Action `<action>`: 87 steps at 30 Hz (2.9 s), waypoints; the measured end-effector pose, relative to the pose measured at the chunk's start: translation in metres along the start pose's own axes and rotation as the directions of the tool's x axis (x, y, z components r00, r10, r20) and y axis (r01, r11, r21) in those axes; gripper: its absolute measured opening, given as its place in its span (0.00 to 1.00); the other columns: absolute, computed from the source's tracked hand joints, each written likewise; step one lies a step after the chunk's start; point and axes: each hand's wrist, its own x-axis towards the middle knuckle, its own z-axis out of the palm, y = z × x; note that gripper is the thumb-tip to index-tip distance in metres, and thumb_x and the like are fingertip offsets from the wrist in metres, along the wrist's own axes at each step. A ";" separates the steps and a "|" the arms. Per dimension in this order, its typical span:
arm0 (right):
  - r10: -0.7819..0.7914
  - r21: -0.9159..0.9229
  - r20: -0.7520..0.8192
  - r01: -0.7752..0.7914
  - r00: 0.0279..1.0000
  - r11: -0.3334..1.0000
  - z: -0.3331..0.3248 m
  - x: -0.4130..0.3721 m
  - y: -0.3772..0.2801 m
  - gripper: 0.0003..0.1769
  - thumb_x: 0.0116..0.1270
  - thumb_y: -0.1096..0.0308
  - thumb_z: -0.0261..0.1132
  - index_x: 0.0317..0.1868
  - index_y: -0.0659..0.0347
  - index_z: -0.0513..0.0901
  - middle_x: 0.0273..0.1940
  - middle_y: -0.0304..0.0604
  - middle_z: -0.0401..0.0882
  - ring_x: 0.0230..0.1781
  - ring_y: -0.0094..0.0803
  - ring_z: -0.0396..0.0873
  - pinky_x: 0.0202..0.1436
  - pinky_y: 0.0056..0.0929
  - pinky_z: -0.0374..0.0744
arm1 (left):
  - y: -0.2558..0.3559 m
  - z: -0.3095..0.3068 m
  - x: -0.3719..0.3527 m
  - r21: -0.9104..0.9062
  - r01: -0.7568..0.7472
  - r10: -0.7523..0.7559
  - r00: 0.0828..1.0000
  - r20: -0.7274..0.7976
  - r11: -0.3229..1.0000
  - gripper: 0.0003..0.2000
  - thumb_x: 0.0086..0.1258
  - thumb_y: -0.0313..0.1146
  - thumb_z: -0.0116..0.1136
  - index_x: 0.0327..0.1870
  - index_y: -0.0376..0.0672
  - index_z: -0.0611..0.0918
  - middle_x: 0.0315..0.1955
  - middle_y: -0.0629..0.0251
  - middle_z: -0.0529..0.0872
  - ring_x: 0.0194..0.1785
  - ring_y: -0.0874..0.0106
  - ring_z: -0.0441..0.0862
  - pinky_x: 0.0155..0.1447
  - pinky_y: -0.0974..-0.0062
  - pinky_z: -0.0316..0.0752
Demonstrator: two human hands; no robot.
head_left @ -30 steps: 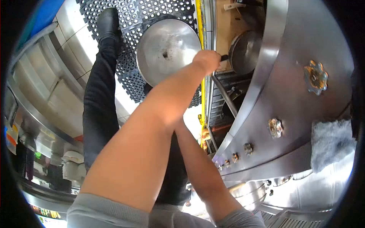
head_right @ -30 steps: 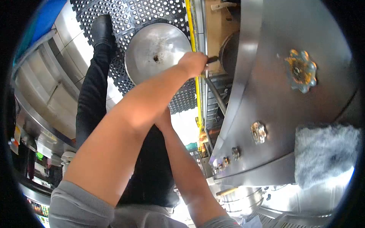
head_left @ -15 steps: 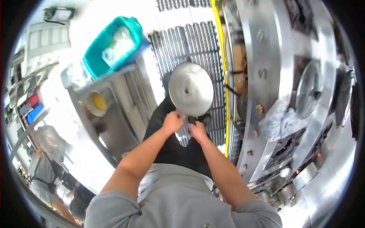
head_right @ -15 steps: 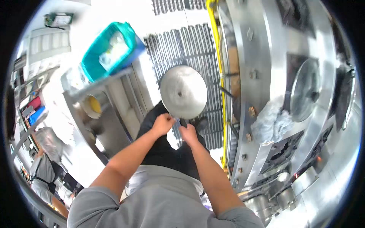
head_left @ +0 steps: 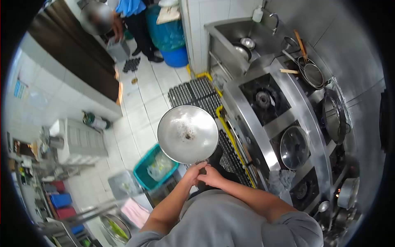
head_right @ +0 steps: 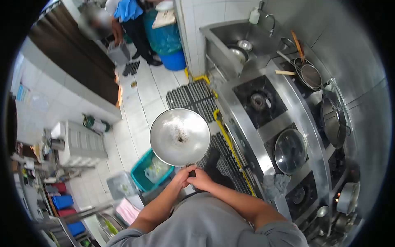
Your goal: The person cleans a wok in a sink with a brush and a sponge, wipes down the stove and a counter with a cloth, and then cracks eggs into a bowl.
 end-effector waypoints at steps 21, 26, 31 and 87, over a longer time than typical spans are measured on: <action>-0.055 -0.106 -0.653 -0.019 0.755 0.994 -0.304 0.407 -0.163 0.29 0.68 0.56 0.74 0.65 0.62 0.83 0.61 0.61 0.80 0.59 0.53 0.82 0.64 0.43 0.81 | 0.517 0.052 0.126 0.295 0.098 -0.128 0.988 0.086 0.951 0.08 0.69 0.29 0.65 0.42 0.42 0.78 0.30 0.66 0.79 0.28 0.71 0.80 0.29 0.71 0.78; -0.079 -0.052 -0.867 0.068 0.492 0.996 -0.398 0.431 -0.174 0.28 0.69 0.57 0.74 0.65 0.64 0.82 0.62 0.59 0.79 0.55 0.50 0.84 0.60 0.41 0.83 | 0.644 0.169 0.192 0.484 0.051 -0.158 0.971 0.182 0.873 0.09 0.69 0.29 0.64 0.45 0.41 0.77 0.31 0.64 0.81 0.27 0.69 0.82 0.29 0.68 0.80; 0.253 0.364 -0.922 0.435 0.293 0.823 -0.521 0.434 -0.209 0.25 0.73 0.60 0.72 0.63 0.67 0.83 0.51 0.47 0.84 0.40 0.32 0.85 0.42 0.32 0.83 | 0.698 0.312 0.270 0.556 -0.195 0.103 0.976 0.193 0.808 0.10 0.67 0.24 0.62 0.45 0.42 0.74 0.29 0.64 0.79 0.26 0.69 0.81 0.28 0.66 0.81; 0.804 -0.085 -0.444 -0.911 0.396 0.403 -0.724 0.456 -0.232 0.40 0.71 0.56 0.67 0.81 0.61 0.68 0.65 0.64 0.83 0.63 0.59 0.85 0.66 0.50 0.84 | 0.716 0.493 0.670 0.730 0.362 -0.577 0.815 0.056 0.580 0.06 0.67 0.29 0.65 0.39 0.40 0.80 0.28 0.64 0.81 0.26 0.70 0.82 0.26 0.65 0.79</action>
